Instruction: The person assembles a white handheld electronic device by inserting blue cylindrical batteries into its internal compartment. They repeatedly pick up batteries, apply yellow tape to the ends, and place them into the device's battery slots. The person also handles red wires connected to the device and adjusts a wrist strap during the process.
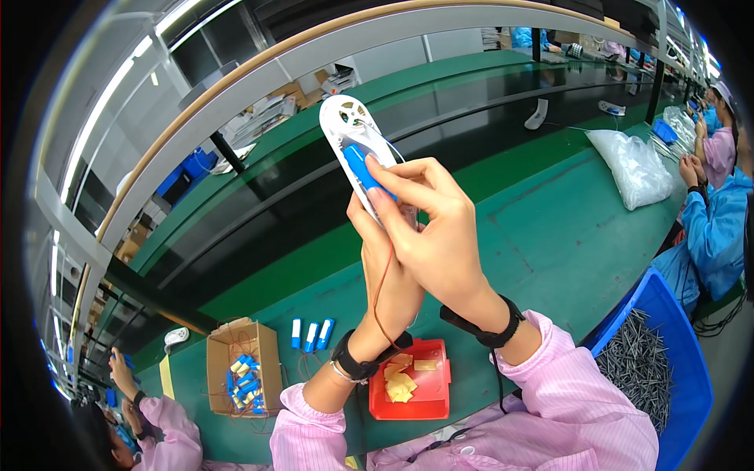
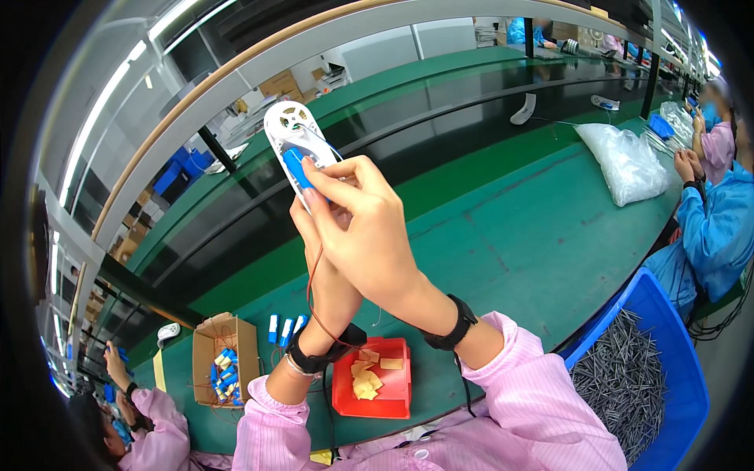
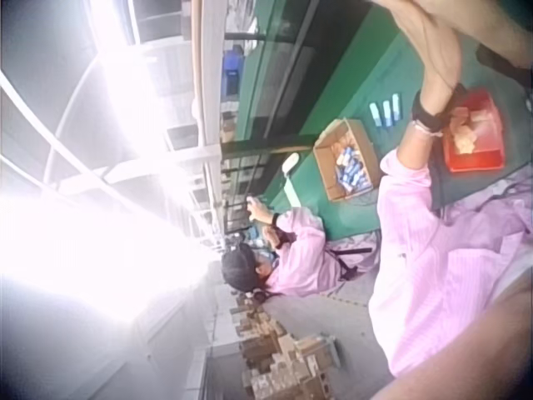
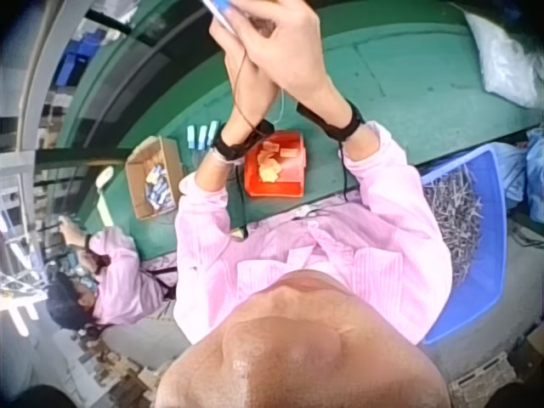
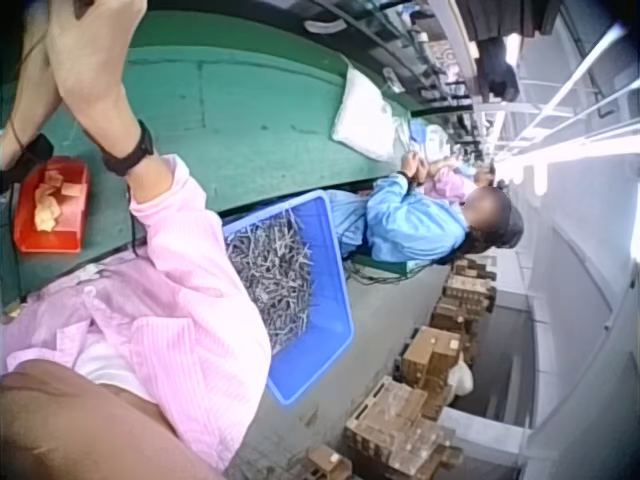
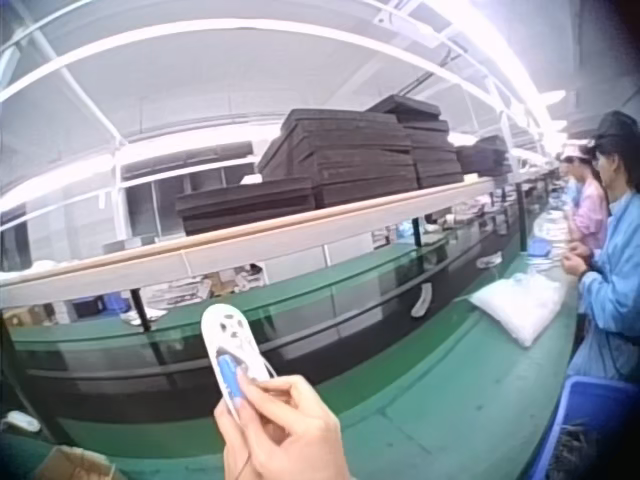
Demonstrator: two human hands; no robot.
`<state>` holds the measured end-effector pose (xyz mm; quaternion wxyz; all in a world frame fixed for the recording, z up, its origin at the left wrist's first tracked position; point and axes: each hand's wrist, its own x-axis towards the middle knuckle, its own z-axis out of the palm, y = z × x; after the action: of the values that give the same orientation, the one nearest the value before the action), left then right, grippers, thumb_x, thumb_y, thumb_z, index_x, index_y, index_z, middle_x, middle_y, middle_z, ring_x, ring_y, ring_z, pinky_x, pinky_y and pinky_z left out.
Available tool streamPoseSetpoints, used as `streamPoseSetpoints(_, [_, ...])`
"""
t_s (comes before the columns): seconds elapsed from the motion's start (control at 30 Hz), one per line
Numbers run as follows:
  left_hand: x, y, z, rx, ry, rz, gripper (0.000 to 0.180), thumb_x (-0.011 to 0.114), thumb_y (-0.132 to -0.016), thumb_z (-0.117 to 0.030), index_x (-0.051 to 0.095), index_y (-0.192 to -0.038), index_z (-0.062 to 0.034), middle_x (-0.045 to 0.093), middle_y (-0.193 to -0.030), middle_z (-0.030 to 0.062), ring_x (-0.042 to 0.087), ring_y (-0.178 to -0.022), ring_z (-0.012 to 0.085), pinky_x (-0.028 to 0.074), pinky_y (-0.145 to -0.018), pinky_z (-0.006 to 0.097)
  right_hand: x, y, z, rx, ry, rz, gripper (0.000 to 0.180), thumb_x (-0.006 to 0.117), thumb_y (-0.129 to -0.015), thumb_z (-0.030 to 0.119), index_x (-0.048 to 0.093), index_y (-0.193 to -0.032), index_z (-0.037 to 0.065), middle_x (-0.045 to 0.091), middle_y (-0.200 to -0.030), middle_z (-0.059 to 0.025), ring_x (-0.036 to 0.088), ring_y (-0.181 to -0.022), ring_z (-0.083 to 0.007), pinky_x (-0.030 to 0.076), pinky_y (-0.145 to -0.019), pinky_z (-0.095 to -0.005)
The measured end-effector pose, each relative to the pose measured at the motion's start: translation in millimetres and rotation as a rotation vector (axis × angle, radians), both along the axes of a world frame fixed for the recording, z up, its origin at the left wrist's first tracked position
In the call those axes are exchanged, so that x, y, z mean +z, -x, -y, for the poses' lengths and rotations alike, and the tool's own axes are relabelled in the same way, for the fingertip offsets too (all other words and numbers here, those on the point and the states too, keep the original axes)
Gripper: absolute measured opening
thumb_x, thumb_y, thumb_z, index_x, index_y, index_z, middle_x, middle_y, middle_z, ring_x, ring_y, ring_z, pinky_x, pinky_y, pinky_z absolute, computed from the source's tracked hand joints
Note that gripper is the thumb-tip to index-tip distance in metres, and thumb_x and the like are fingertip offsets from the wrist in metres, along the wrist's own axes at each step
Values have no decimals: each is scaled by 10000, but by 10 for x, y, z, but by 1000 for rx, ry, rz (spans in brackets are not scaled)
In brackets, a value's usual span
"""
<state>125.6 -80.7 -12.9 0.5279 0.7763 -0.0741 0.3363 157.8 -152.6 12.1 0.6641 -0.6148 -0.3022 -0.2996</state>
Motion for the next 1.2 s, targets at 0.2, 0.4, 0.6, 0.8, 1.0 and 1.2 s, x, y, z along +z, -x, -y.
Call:
streamPoseSetpoints(0.2, [51,88,24,-21,36,-41,659,588,-979,-215,219,-1496,-38,525,-1282,165,604,-1108,277,491,-877,352,41,90,44,18,32,-21,346,673,-856,-24,709,-1193,44,634,-972,-95,643,-859,-191,516,-759,-297])
streamPoseSetpoints(0.4, [42,84,-141,47,-152,74,609,542,-1003,-258,239,-1495,-66,632,-1213,223,671,-1077,328,521,-865,375,23,110,99,-133,339,169,389,619,-817,-25,673,-1202,-9,579,-1040,-121,506,-982,-289,432,-887,-374])
streamPoseSetpoints(0.6, [153,58,-221,101,39,-47,244,498,-1057,-230,595,-1096,-10,621,-801,4,489,-686,24,395,-575,209,13,-1,243,11,385,52,357,600,-872,-12,673,-1220,13,556,-1128,-108,494,-1034,-269,434,-920,-368])
streamPoseSetpoints(0.8, [268,-178,-476,119,-15,-36,251,512,-1036,-251,614,-966,-32,597,-616,26,552,-462,67,387,-377,229,124,-13,333,64,212,19,325,655,-898,49,698,-1218,79,574,-1134,-80,543,-1000,-221,465,-902,-343])
streamPoseSetpoints(1.0, [70,-1338,-1686,38,189,-316,350,506,-1001,-323,584,-860,-12,595,-606,88,551,-439,173,429,-407,304,151,-241,541,-24,181,6,248,660,-925,93,733,-1162,80,622,-1140,-87,614,-1013,-180,501,-827,-279])
streamPoseSetpoints(1.2, [-967,-2385,-2663,134,622,-395,233,596,-920,-260,613,-921,-27,618,-838,107,637,-719,249,538,-621,403,181,-407,704,58,48,-115,223,635,-958,134,746,-1151,112,666,-1055,-60,605,-902,-113,472,-741,-246])
